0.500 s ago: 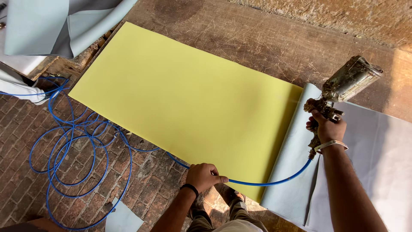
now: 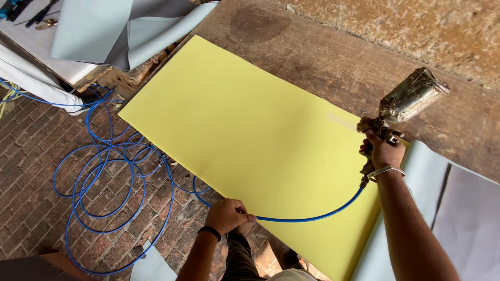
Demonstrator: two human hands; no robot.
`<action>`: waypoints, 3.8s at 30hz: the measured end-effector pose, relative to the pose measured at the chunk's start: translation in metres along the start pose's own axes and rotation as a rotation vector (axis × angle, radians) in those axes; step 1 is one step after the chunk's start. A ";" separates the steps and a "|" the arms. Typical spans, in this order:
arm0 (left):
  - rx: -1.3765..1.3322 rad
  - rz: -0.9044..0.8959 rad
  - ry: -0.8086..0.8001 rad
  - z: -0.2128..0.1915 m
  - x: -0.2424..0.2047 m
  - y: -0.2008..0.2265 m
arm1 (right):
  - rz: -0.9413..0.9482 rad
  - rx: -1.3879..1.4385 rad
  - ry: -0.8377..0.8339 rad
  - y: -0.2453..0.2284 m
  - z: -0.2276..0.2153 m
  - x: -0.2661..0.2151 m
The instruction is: The person aligns a gray sheet over a yellow foam sheet on a workbench, then uses a spray gun to apply adhesive to the yellow foam. They place the gray sheet onto the adhesive, smooth it out, and repeat the process with additional layers.
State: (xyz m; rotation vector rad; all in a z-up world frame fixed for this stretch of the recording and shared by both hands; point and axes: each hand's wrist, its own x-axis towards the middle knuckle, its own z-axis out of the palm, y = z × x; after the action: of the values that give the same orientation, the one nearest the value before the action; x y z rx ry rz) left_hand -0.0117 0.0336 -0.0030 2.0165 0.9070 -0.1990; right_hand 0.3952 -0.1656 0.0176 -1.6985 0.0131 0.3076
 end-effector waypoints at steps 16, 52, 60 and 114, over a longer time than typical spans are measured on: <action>-0.326 -0.102 0.117 -0.230 0.124 -0.192 | -0.103 0.012 -0.219 -0.078 0.397 0.005; -0.374 -0.420 0.472 -0.226 -0.017 -0.278 | -0.050 -0.083 -1.038 -0.030 0.523 -0.188; -0.147 -0.179 0.309 -0.112 -0.034 -0.188 | 0.013 -0.165 -1.014 0.028 0.285 -0.194; -0.250 -0.195 0.295 -0.111 -0.056 -0.179 | -0.339 -0.110 -0.744 -0.096 0.316 -0.191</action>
State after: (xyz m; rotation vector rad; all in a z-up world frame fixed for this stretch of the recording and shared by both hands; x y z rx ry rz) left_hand -0.1934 0.1516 -0.0307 1.7508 1.2497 0.1052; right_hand 0.1668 0.1246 0.1134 -1.5705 -0.8417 0.6720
